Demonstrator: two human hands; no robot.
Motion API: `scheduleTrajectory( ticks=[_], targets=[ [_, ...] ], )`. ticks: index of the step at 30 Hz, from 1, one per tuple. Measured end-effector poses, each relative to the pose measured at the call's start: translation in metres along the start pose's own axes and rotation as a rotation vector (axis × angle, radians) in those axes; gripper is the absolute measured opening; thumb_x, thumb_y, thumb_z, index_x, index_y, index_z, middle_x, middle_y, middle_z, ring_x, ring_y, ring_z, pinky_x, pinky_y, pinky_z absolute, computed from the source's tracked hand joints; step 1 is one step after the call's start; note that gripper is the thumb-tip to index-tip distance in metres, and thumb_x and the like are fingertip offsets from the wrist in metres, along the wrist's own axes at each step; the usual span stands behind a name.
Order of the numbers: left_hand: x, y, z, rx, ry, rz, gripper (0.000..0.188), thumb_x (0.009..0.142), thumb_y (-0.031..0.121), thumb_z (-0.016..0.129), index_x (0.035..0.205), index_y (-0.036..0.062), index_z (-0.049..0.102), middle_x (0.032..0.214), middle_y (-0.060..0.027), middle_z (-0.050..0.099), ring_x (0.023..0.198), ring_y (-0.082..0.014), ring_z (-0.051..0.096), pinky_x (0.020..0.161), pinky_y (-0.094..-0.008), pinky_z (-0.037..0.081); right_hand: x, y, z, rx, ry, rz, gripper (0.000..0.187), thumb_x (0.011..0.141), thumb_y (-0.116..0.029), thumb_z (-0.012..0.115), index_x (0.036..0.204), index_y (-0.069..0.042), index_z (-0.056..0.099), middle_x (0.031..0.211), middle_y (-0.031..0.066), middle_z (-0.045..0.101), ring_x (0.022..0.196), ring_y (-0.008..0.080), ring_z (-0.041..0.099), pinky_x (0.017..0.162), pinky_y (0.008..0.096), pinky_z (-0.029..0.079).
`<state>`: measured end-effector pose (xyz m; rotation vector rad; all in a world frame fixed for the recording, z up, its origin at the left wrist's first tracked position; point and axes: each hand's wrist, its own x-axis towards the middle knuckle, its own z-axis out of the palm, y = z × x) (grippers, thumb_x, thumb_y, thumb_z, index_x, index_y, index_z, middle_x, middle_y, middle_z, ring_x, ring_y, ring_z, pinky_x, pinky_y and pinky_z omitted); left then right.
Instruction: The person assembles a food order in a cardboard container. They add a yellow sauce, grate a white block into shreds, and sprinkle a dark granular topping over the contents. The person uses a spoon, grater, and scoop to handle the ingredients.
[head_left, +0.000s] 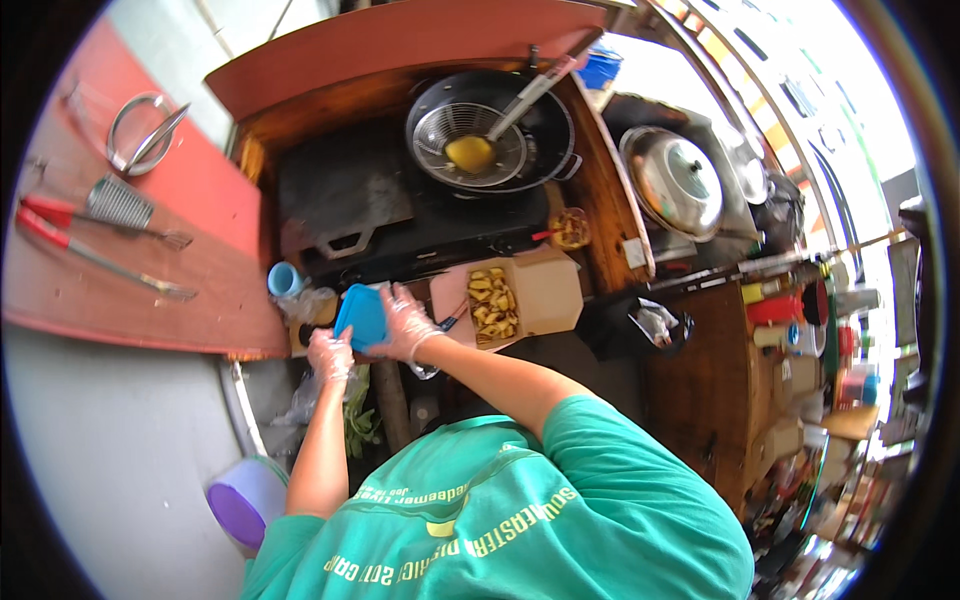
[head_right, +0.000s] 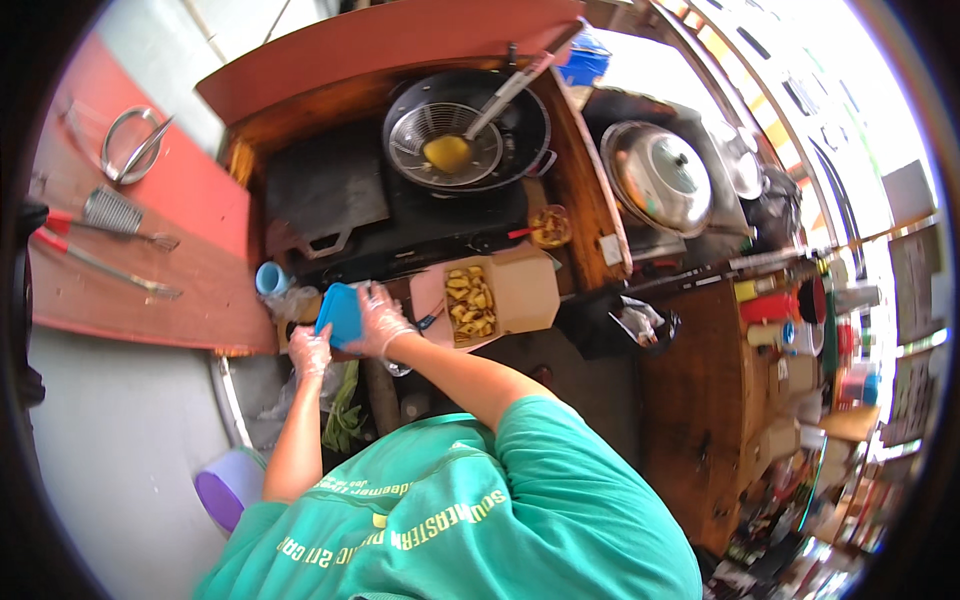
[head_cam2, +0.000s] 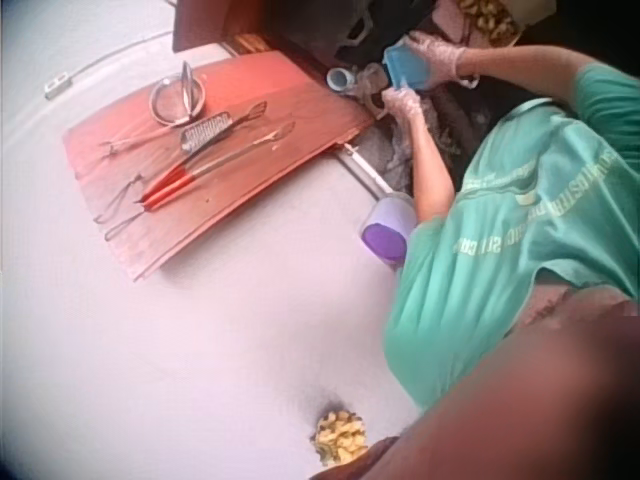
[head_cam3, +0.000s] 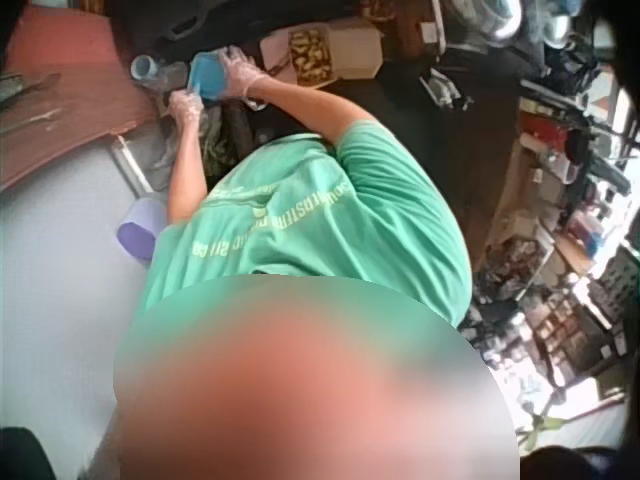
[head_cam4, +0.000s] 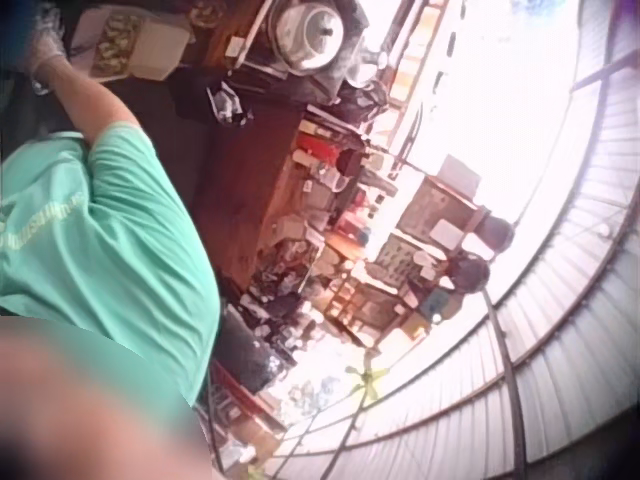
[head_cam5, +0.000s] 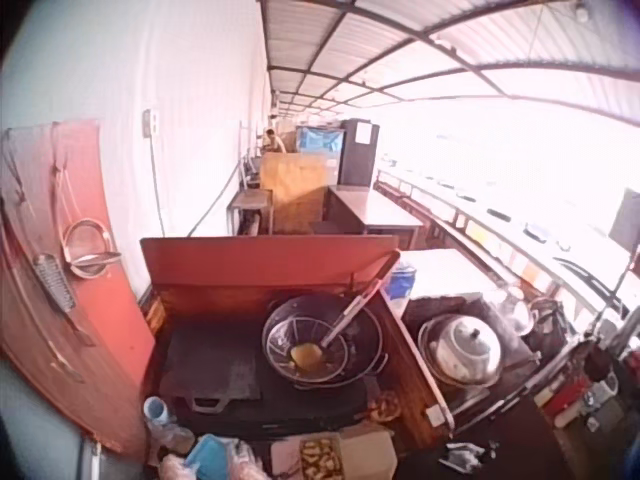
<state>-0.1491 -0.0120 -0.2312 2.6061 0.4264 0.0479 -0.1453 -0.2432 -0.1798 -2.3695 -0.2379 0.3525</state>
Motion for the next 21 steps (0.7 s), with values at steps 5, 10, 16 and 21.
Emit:
scheduleTrajectory(
  ticks=[5, 10, 16, 21],
  targets=[
    [0.021, -0.009, -0.009, -0.293, -0.202, -0.103, 0.047, 0.083, 0.037, 0.092, 0.071, 0.0007, 0.065, 0.066, -0.0133, 0.065, 0.059, -0.0251, 0.064, 0.059, -0.0429, 0.050, -0.002, -0.035, -0.020, -0.160, -0.101, 0.069, 0.154, 0.059, -0.071, 0.091, 0.166, 0.004, 0.010, 0.169, 0.0332, 0.017, 0.156, 0.0574, 0.017, 0.126, 0.0645, 0.022],
    [0.012, -0.005, -0.020, -0.816, -0.365, -0.441, 0.041, 0.085, 0.028, 0.092, 0.073, 0.0101, 0.057, 0.062, -0.0028, 0.058, 0.044, -0.0100, 0.048, 0.041, -0.0298, 0.035, 0.003, -0.035, -0.014, -0.303, -0.057, 0.014, 0.154, 0.055, -0.073, 0.090, 0.163, 0.008, 0.016, 0.163, 0.0318, 0.030, 0.155, 0.0562, 0.020, 0.127, 0.0655, 0.019],
    [0.005, 0.013, -0.034, -0.681, -0.176, -0.150, 0.035, 0.090, 0.028, 0.088, 0.080, 0.0088, 0.061, 0.064, 0.0016, 0.055, 0.045, -0.0079, 0.047, 0.040, -0.0273, 0.038, 0.012, -0.023, -0.007, -0.174, -0.061, -0.030, 0.146, 0.059, -0.069, 0.087, 0.162, 0.010, 0.019, 0.163, 0.0335, 0.031, 0.157, 0.0500, 0.021, 0.128, 0.0635, 0.020],
    [-0.005, 0.011, -0.036, -0.991, -0.292, -0.400, 0.021, 0.101, 0.023, 0.074, 0.096, 0.0044, 0.065, 0.071, -0.0037, 0.063, 0.049, -0.0119, 0.055, 0.045, -0.0285, 0.045, 0.003, -0.036, -0.028, -0.133, -0.089, -0.040, 0.144, 0.059, -0.068, 0.087, 0.163, 0.008, 0.021, 0.166, 0.0338, 0.027, 0.159, 0.0496, 0.018, 0.129, 0.0626, 0.017]
  ],
)
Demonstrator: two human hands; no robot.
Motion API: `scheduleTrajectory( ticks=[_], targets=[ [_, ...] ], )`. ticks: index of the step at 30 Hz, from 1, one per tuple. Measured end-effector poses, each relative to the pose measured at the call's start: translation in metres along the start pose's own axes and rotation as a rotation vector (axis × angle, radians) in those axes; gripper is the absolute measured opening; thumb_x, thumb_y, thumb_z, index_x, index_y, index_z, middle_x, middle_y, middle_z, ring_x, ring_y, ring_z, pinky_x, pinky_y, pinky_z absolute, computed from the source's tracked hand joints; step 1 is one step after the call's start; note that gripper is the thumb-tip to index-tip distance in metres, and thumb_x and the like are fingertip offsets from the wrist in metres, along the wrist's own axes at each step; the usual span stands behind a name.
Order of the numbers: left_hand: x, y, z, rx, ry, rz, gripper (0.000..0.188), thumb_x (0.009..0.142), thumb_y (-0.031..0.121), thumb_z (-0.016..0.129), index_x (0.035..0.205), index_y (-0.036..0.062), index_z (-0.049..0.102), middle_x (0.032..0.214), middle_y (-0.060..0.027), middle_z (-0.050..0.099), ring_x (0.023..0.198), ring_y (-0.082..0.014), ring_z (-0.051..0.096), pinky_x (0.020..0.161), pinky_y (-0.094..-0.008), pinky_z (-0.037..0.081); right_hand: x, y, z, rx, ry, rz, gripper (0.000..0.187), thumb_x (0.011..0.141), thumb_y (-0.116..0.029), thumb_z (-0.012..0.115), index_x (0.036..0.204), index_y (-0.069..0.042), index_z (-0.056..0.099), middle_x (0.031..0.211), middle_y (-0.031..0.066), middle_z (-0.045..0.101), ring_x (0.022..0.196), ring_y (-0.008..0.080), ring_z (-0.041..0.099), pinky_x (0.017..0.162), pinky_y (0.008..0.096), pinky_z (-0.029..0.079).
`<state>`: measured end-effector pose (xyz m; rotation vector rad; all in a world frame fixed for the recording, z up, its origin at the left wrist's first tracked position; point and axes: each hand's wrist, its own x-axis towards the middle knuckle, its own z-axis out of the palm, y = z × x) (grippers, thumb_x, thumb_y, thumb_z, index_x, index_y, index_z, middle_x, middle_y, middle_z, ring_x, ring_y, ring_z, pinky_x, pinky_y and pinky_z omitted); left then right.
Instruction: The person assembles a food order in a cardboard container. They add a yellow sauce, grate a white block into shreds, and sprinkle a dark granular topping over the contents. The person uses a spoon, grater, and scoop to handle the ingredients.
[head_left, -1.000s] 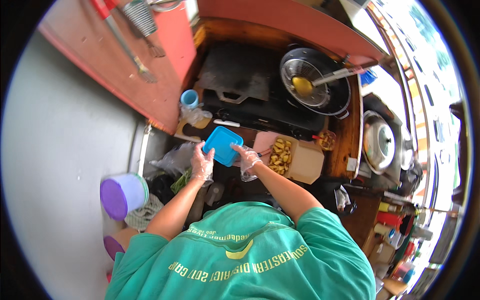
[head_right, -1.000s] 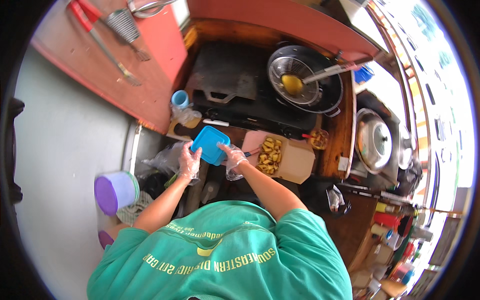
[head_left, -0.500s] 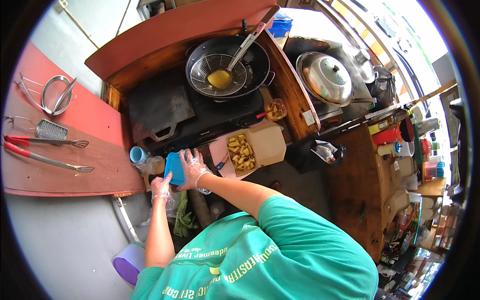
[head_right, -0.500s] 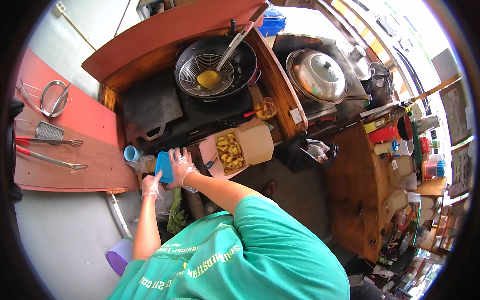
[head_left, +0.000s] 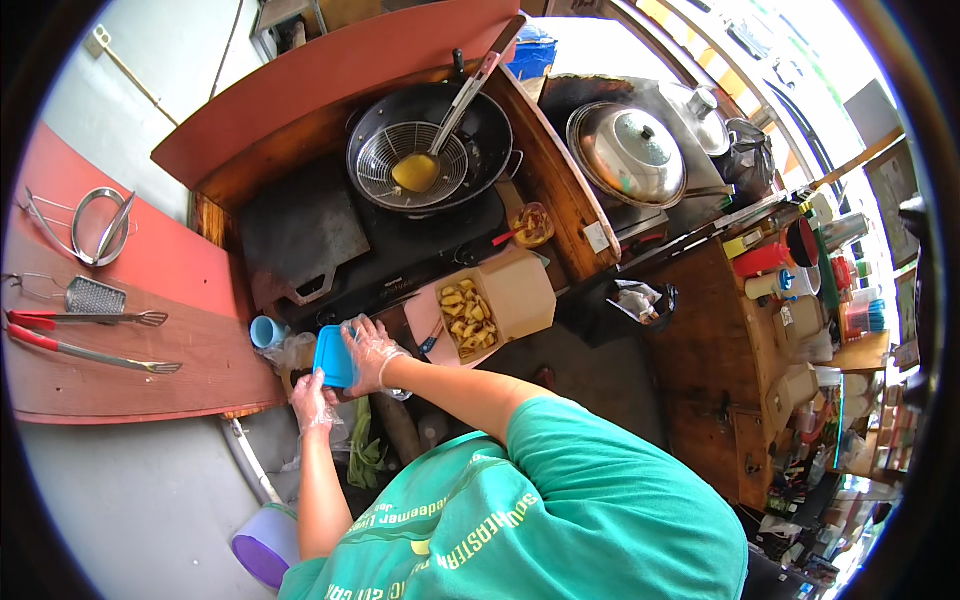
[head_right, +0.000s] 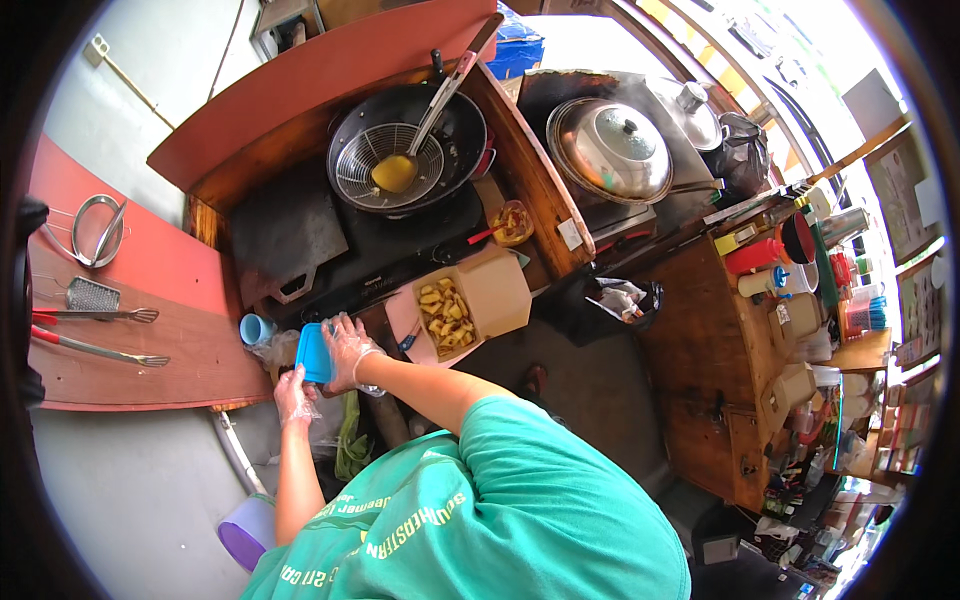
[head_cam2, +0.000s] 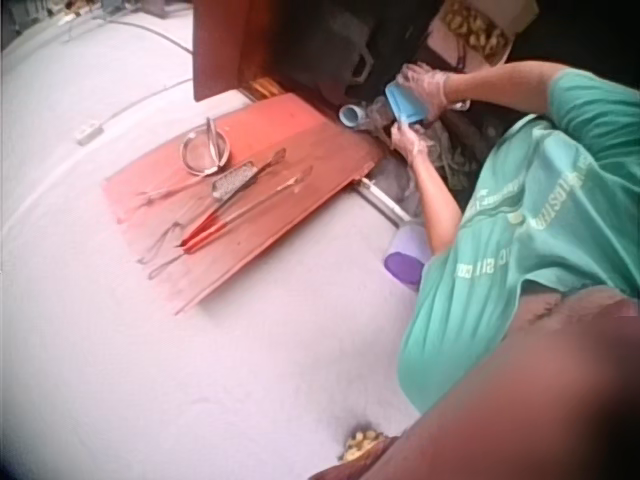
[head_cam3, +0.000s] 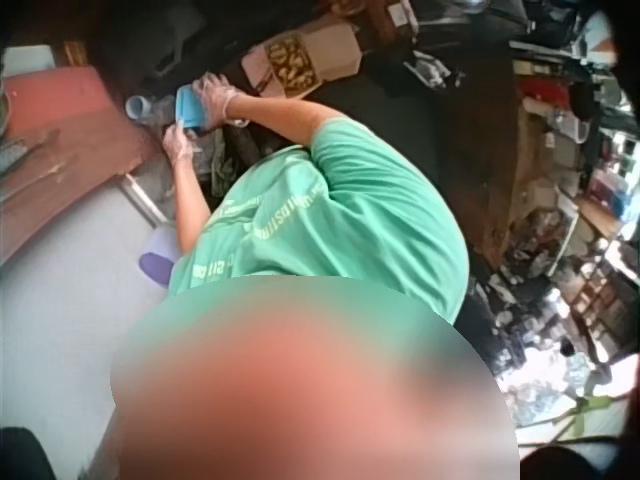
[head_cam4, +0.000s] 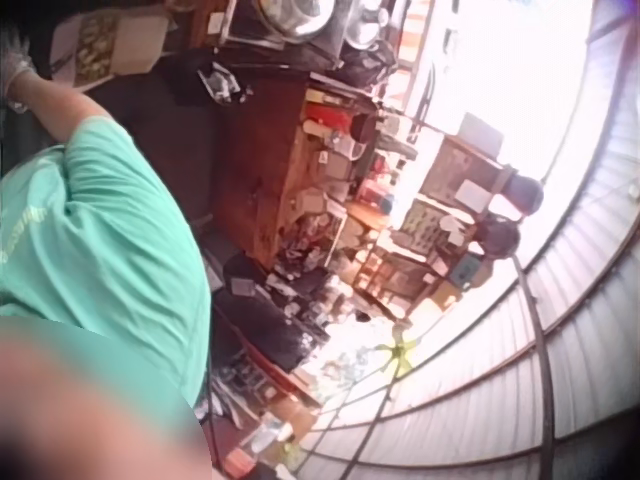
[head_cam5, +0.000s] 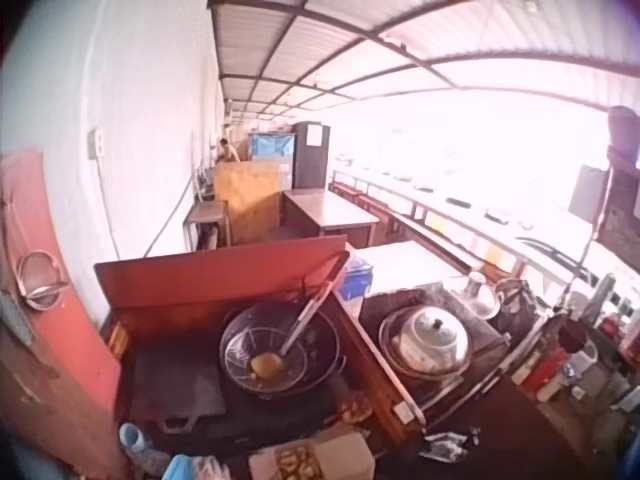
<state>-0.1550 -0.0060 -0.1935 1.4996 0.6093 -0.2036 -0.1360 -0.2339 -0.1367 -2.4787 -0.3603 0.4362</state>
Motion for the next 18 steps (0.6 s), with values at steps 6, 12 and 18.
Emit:
scheduleTrajectory(
  ticks=[6, 12, 18],
  targets=[
    [0.007, -0.012, -0.003, -0.007, 0.057, 0.054, 0.020, 0.100, 0.018, 0.073, 0.105, 0.0004, 0.065, 0.076, -0.0056, 0.063, 0.051, -0.0145, 0.055, 0.046, -0.0291, 0.045, -0.054, 0.001, -0.123, -0.030, -0.273, -0.256, 0.082, 0.087, -0.067, 0.072, 0.129, 0.003, 0.065, 0.112, 0.0275, 0.073, 0.106, 0.0425, 0.072, 0.094, 0.0497, 0.058],
    [0.005, -0.015, -0.001, -0.167, 0.138, -0.028, 0.018, 0.099, 0.013, 0.071, 0.108, -0.0019, 0.065, 0.079, -0.0093, 0.064, 0.051, -0.0173, 0.056, 0.045, -0.0317, 0.047, -0.174, 0.173, -0.317, -0.640, 0.424, -0.148, 0.033, 0.098, -0.039, 0.061, 0.111, -0.016, 0.080, 0.106, 0.0051, 0.080, 0.088, 0.0282, 0.077, 0.082, 0.0396, 0.062],
    [-0.001, -0.011, 0.015, -0.244, 0.246, -0.024, 0.013, 0.100, 0.012, 0.071, 0.107, 0.0020, 0.066, 0.086, -0.0077, 0.064, 0.056, -0.0146, 0.054, 0.048, -0.0268, 0.046, -0.202, 0.404, -0.470, -0.899, 0.459, 0.604, 0.045, 0.097, -0.047, 0.061, 0.105, -0.006, 0.076, 0.110, 0.0177, 0.076, 0.098, 0.0367, 0.074, 0.089, 0.0441, 0.058]
  ],
)
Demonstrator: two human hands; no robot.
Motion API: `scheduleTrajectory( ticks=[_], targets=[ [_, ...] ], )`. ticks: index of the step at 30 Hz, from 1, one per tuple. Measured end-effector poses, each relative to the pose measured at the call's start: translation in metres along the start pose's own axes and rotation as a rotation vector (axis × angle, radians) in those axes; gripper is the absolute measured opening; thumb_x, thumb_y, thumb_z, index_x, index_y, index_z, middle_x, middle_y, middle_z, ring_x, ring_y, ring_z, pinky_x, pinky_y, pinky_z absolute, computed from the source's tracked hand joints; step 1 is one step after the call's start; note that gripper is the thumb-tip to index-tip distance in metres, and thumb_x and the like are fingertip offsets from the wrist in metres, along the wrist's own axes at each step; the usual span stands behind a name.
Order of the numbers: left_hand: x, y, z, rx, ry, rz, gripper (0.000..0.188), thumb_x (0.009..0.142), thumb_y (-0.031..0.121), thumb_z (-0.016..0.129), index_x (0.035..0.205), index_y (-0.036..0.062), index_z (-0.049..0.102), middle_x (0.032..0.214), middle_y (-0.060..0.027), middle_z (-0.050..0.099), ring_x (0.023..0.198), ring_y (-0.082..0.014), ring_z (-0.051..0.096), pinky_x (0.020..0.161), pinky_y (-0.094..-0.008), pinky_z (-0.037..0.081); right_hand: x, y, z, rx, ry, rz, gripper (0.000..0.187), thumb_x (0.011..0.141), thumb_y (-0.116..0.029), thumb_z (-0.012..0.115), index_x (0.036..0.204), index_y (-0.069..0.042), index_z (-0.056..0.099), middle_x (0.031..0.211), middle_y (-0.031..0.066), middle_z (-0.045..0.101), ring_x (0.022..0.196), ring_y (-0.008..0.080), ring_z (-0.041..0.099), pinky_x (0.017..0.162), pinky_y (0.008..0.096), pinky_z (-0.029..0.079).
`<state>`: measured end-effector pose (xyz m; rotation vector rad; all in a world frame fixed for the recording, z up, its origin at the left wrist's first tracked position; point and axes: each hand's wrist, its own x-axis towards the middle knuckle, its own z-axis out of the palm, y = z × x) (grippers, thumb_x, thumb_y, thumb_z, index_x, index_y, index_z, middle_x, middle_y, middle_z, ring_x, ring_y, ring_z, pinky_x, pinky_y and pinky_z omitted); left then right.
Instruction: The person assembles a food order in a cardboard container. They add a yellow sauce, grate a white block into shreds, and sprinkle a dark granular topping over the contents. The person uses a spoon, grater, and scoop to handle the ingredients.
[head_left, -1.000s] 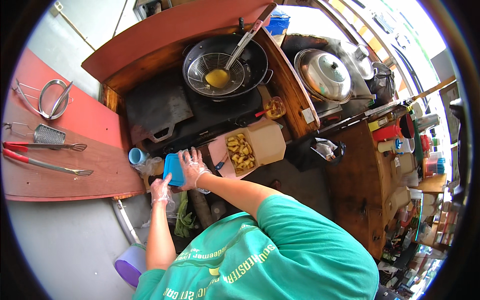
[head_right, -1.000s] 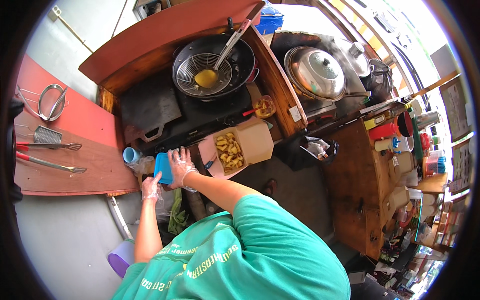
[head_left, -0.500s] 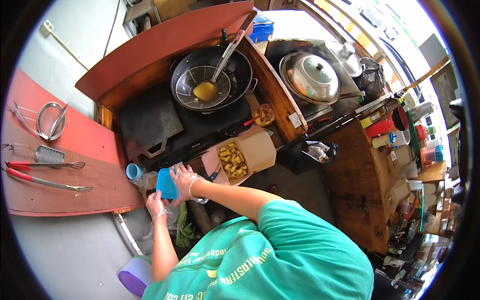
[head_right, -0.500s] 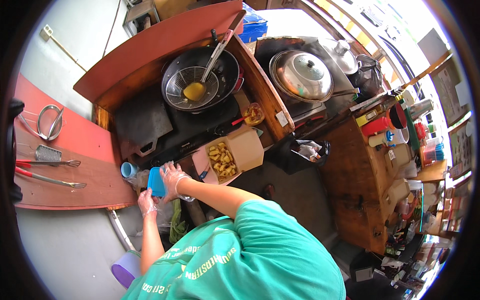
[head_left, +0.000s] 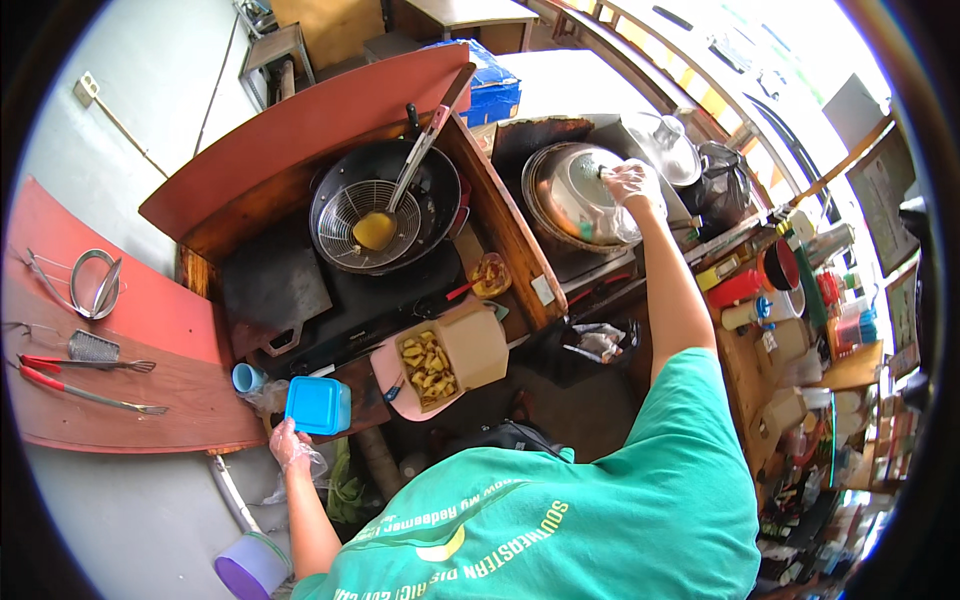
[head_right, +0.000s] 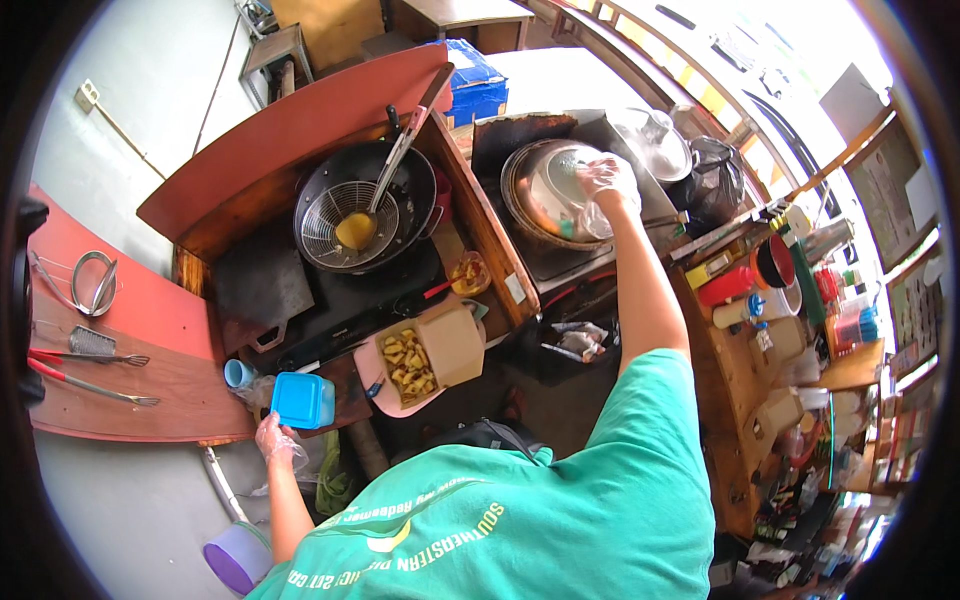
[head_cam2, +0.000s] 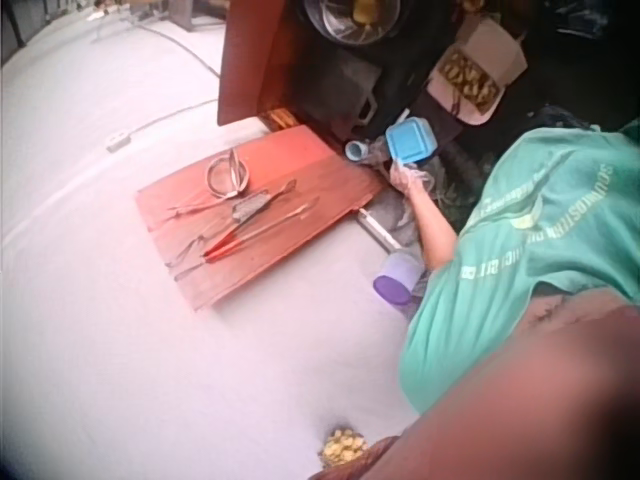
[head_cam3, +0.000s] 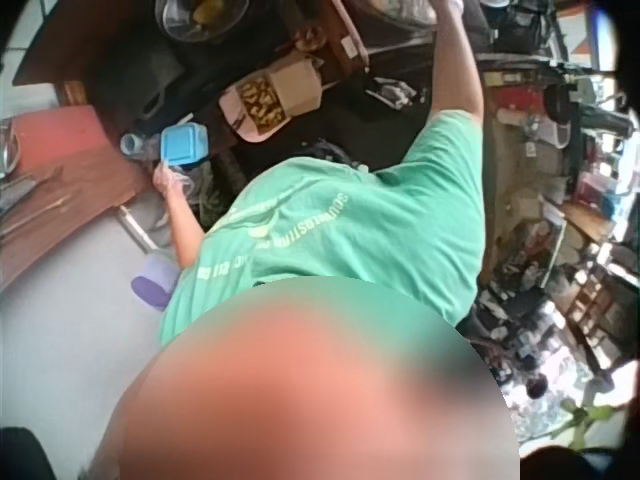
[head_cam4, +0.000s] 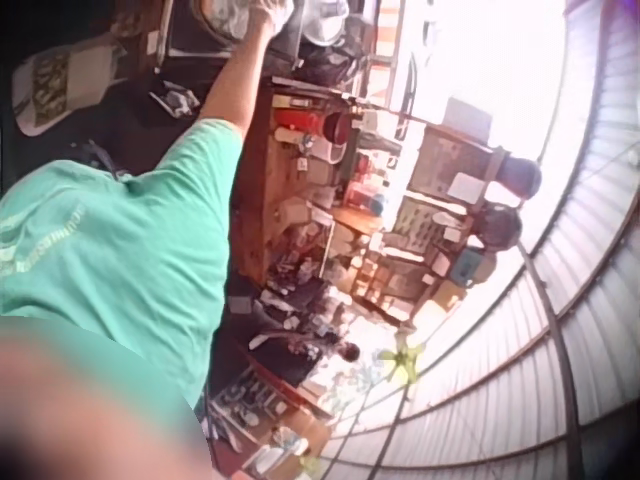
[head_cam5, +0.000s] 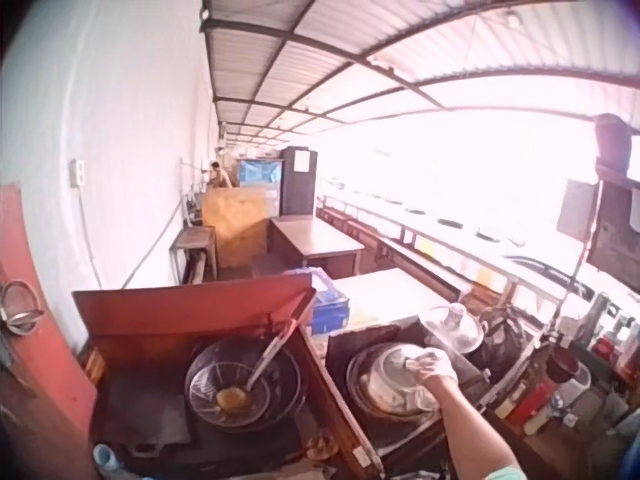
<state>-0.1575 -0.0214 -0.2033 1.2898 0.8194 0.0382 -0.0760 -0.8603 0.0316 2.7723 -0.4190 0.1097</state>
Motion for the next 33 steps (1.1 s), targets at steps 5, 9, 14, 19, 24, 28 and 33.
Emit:
scheduleTrajectory(
  ticks=[5, 9, 14, 19, 24, 28, 33],
  targets=[
    [-0.017, 0.004, 0.014, 0.027, 0.124, 0.064, 0.012, 0.101, 0.011, 0.068, 0.107, 0.0003, 0.066, 0.081, -0.0059, 0.061, 0.056, -0.0135, 0.054, 0.046, -0.0260, 0.045, 0.061, 0.043, 0.063, 0.366, -0.303, 0.376, 0.064, 0.089, -0.060, 0.067, 0.129, -0.009, 0.072, 0.133, 0.0140, 0.072, 0.122, 0.0319, 0.069, 0.109, 0.0395, 0.051],
    [-0.022, 0.009, 0.025, 0.125, 0.182, 0.112, 0.012, 0.103, 0.011, 0.065, 0.101, -0.0012, 0.065, 0.076, -0.0052, 0.059, 0.052, -0.0129, 0.052, 0.042, -0.0267, 0.043, 0.088, 0.034, 0.080, 0.236, -0.332, 0.314, 0.075, 0.085, -0.056, 0.072, 0.136, -0.001, 0.064, 0.137, 0.0206, 0.069, 0.125, 0.0322, 0.068, 0.106, 0.0406, 0.054],
    [-0.018, 0.015, 0.032, 0.137, 0.290, 0.181, 0.013, 0.102, 0.011, 0.066, 0.100, -0.0023, 0.065, 0.073, -0.0058, 0.060, 0.051, -0.0131, 0.053, 0.041, -0.0264, 0.042, 0.085, 0.041, 0.061, 0.303, -0.315, 0.332, 0.076, 0.082, -0.055, 0.072, 0.133, 0.001, 0.064, 0.129, 0.0212, 0.071, 0.119, 0.0329, 0.071, 0.104, 0.0419, 0.055],
    [-0.018, 0.018, 0.034, 0.229, 0.323, 0.172, 0.016, 0.102, 0.012, 0.067, 0.103, -0.0041, 0.066, 0.074, -0.0069, 0.061, 0.052, -0.0136, 0.054, 0.043, -0.0270, 0.043, 0.091, 0.086, 0.014, 0.224, -0.385, 0.210, 0.090, 0.089, -0.066, 0.059, 0.147, 0.002, 0.054, 0.154, 0.0217, 0.054, 0.138, 0.0323, 0.059, 0.114, 0.0407, 0.048],
    [-0.015, 0.014, 0.031, 0.320, 0.298, 0.288, 0.017, 0.092, 0.014, 0.070, 0.084, -0.0008, 0.071, 0.067, -0.0030, 0.059, 0.053, -0.0131, 0.053, 0.047, -0.0328, 0.040, 0.096, 0.111, -0.052, 0.110, 0.009, 0.153, 0.061, 0.078, -0.055, 0.068, 0.103, 0.002, 0.073, 0.106, 0.0226, 0.074, 0.101, 0.0328, 0.072, 0.093, 0.0410, 0.058],
    [-0.008, 0.007, 0.024, 0.193, 0.272, 0.314, 0.016, 0.094, 0.010, 0.070, 0.087, -0.0039, 0.072, 0.070, -0.0025, 0.060, 0.057, -0.0132, 0.053, 0.051, -0.0329, 0.042, 0.096, 0.092, -0.126, 0.165, 0.034, -0.030, 0.051, 0.076, -0.049, 0.067, 0.066, 0.001, 0.070, 0.074, 0.0215, 0.070, 0.077, 0.0334, 0.069, 0.081, 0.0401, 0.057],
    [0.013, -0.009, 0.021, 0.257, 0.243, 0.476, 0.024, 0.091, 0.014, 0.070, 0.093, -0.0098, 0.075, 0.083, -0.0101, 0.072, 0.075, -0.0194, 0.064, 0.072, -0.0384, 0.053, 0.090, 0.012, -0.173, 0.318, 0.163, -0.221, 0.043, 0.077, -0.045, 0.073, 0.057, -0.007, 0.068, 0.056, 0.0075, 0.064, 0.053, 0.0215, 0.061, 0.061, 0.0402, 0.053]
  ],
)
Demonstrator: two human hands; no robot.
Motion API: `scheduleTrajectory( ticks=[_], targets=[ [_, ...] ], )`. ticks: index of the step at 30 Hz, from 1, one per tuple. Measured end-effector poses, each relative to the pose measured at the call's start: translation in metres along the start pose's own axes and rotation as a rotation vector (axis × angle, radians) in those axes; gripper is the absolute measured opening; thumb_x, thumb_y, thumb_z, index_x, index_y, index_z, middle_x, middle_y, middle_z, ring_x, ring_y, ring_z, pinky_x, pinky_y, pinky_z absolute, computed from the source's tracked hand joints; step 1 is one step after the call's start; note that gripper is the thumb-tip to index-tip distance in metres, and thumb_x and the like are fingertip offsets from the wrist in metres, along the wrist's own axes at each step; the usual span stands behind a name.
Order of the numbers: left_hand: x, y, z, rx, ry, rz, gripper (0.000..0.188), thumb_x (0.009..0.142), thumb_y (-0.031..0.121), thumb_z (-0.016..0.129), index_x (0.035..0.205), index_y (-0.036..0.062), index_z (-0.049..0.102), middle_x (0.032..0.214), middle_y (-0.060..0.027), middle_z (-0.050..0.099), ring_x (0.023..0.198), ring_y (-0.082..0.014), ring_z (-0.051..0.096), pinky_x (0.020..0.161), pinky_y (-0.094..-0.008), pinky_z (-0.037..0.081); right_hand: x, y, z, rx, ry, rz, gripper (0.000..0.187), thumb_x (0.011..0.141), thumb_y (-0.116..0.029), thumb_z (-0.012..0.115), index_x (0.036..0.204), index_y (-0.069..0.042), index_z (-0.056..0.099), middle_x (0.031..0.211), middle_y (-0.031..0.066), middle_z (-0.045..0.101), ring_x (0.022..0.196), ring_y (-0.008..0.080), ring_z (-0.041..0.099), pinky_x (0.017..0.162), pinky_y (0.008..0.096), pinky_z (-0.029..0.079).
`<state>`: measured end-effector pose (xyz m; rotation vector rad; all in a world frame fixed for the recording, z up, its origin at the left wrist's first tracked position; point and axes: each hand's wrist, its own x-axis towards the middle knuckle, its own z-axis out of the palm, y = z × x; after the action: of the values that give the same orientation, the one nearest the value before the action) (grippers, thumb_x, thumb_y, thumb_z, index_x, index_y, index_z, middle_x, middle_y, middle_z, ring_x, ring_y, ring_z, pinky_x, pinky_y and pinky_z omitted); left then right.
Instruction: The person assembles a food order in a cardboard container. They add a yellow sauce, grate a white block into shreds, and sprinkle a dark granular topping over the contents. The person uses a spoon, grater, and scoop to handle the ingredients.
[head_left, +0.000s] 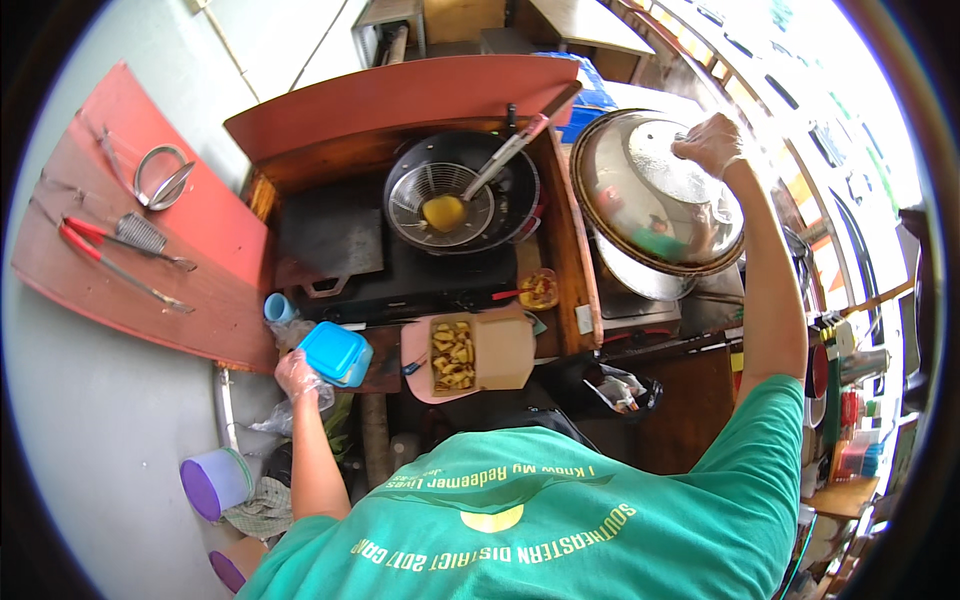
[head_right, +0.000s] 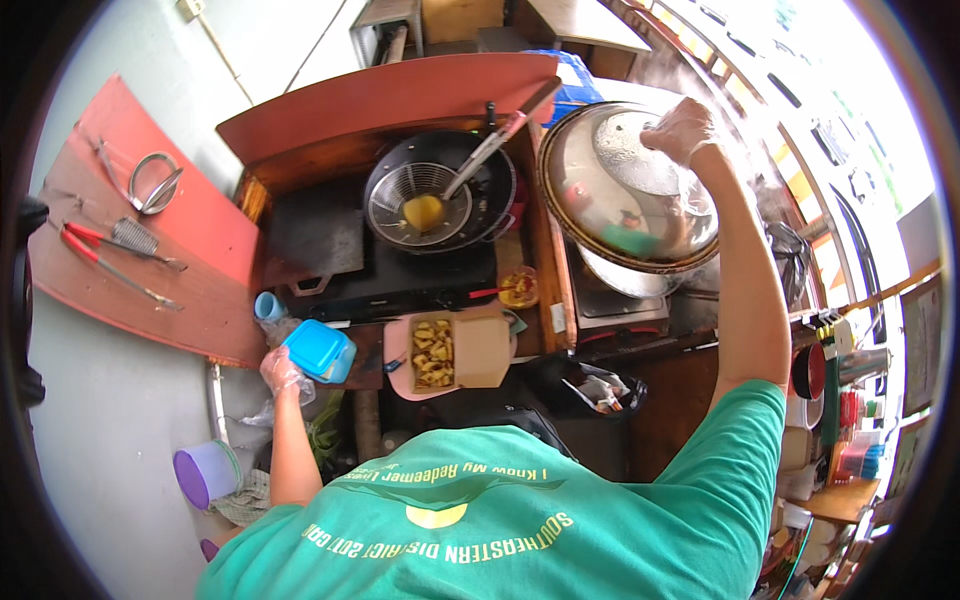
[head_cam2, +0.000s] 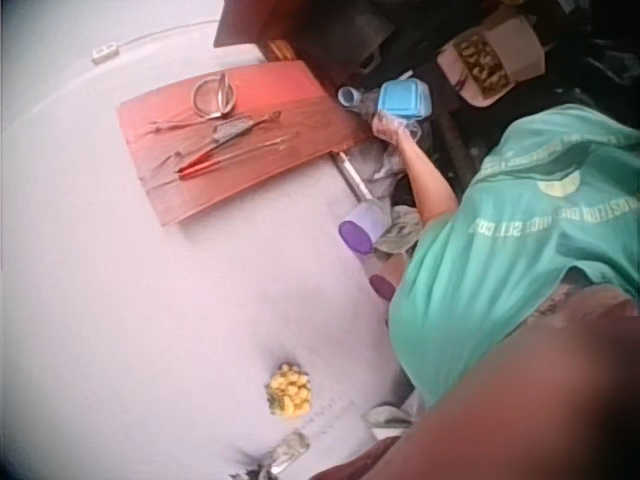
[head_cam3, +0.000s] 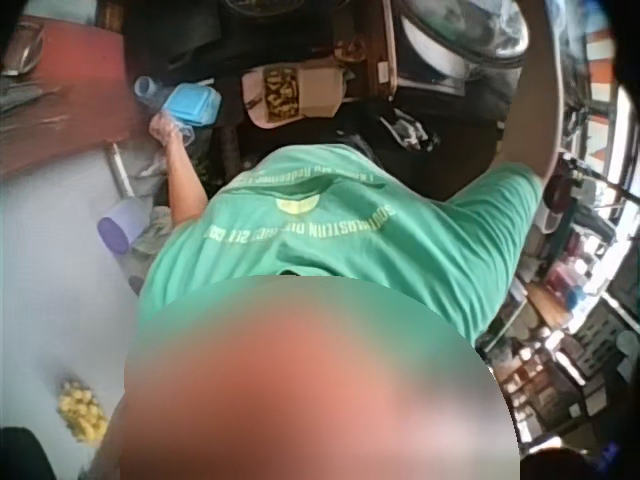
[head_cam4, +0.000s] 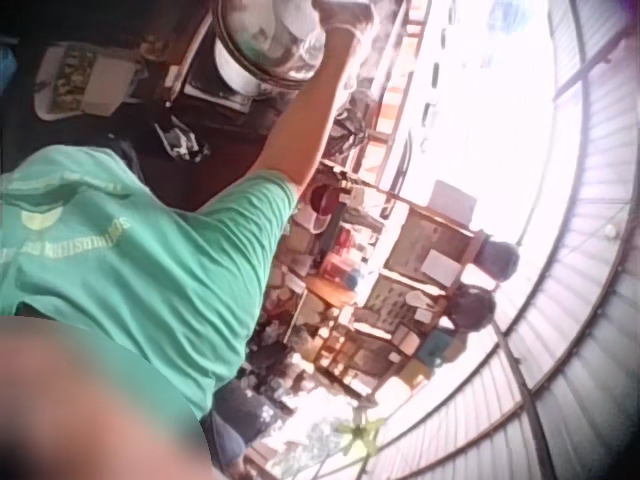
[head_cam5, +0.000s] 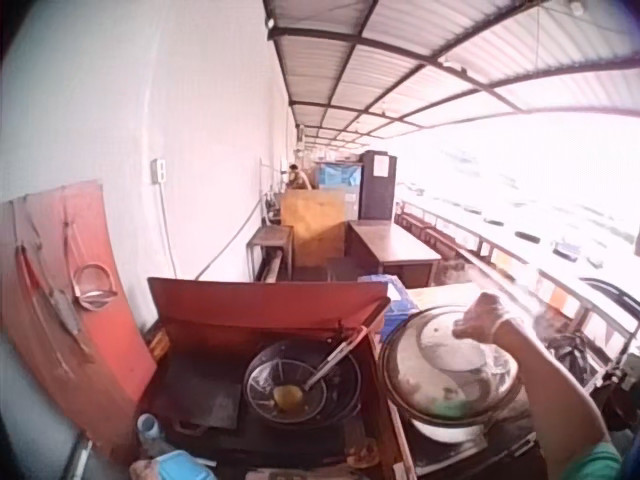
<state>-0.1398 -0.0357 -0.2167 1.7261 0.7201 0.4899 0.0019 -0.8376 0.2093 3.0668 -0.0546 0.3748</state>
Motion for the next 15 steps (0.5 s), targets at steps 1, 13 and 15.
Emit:
scheduleTrajectory(
  ticks=[1, 13, 15],
  targets=[
    [0.002, -0.004, 0.002, 0.038, 0.005, -0.011, 0.026, 0.091, 0.015, 0.070, 0.095, -0.0099, 0.076, 0.087, -0.0123, 0.074, 0.078, -0.0216, 0.066, 0.076, -0.0394, 0.054, 0.007, -0.021, 0.003, 0.041, 0.000, -0.025, 0.043, 0.077, -0.044, 0.073, 0.057, -0.007, 0.068, 0.055, 0.0066, 0.064, 0.053, 0.0209, 0.061, 0.061, 0.0398, 0.053],
    [-0.026, 0.031, -0.013, -0.179, -0.251, -0.285, 0.020, 0.097, 0.014, 0.071, 0.105, -0.0042, 0.068, 0.069, -0.0058, 0.060, 0.047, -0.0155, 0.057, 0.043, -0.0329, 0.050, 0.074, -0.329, 0.096, 0.159, -0.166, -0.180, 0.048, 0.080, -0.045, 0.077, 0.094, 0.001, 0.079, 0.095, 0.0232, 0.077, 0.095, 0.0348, 0.076, 0.090, 0.0425, 0.060],
    [-0.029, 0.033, -0.018, -0.248, -0.299, -0.317, 0.018, 0.098, 0.012, 0.071, 0.105, -0.0039, 0.067, 0.070, -0.0060, 0.061, 0.046, -0.0149, 0.057, 0.043, -0.0326, 0.051, 0.078, -0.384, 0.098, 0.137, -0.163, -0.243, 0.052, 0.082, -0.045, 0.076, 0.098, 0.004, 0.078, 0.100, 0.0247, 0.076, 0.099, 0.0357, 0.076, 0.092, 0.0432, 0.059]
  ],
)
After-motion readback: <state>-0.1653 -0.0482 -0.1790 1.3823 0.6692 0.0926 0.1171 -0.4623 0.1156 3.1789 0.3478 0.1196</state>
